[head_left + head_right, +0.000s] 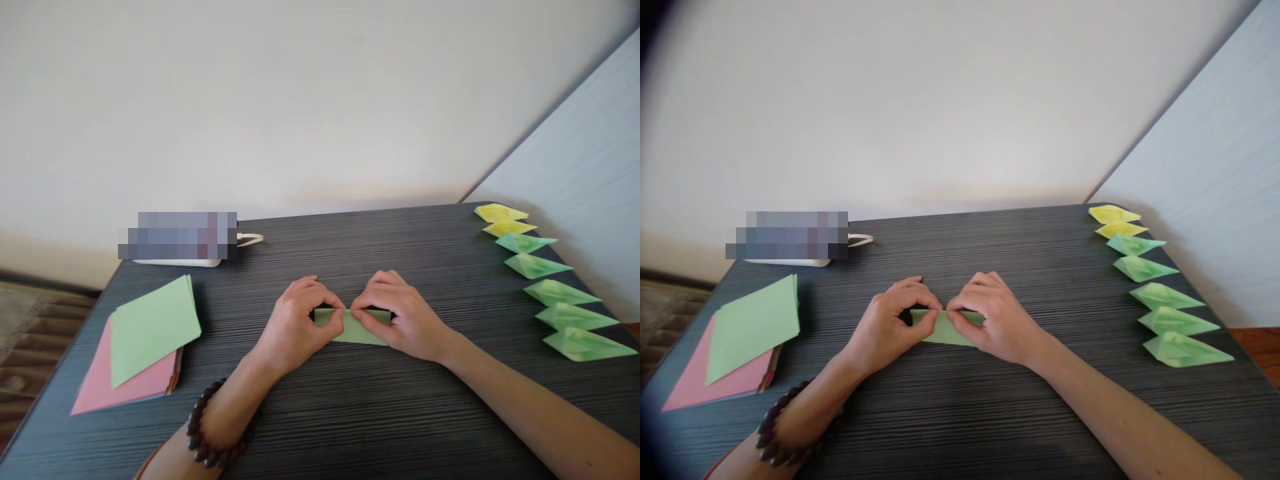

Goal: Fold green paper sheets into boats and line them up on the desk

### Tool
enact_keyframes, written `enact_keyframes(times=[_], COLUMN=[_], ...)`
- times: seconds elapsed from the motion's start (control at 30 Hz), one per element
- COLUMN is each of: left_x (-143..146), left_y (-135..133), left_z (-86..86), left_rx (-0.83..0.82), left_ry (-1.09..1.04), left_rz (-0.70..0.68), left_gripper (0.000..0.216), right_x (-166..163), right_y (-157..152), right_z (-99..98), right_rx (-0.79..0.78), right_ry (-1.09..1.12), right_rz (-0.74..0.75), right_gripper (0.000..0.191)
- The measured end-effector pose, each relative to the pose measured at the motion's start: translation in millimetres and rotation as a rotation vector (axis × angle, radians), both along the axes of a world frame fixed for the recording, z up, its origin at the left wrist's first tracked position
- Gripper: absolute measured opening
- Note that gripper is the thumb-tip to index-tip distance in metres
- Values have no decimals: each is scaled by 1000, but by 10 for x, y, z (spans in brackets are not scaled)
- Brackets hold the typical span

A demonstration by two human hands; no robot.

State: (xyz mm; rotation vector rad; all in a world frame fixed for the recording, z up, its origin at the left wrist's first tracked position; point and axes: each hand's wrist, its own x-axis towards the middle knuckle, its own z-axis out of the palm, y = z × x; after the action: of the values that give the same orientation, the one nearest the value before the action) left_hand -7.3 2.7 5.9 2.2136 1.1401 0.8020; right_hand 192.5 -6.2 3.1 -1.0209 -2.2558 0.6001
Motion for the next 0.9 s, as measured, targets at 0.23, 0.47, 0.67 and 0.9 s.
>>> enact_keyframes(times=[0.23,0.47,0.67,0.9], left_x=[-95,-111,-19,52], left_y=[74,84,1,-51], left_z=[-14,17,30,23], left_rx=[-70,-91,-67,-71], left_ry=[-9,15,44,-16], left_rz=[28,-9,-39,-40], left_gripper=[15,19,5,8], right_x=[132,178,77,20], right_y=[79,99,45,-9], right_z=[18,27,1,-21], right_rx=[28,7,6,119], right_ry=[0,-30,-29,-9], right_rz=[18,84,98,85], right_gripper=[12,11,10,9])
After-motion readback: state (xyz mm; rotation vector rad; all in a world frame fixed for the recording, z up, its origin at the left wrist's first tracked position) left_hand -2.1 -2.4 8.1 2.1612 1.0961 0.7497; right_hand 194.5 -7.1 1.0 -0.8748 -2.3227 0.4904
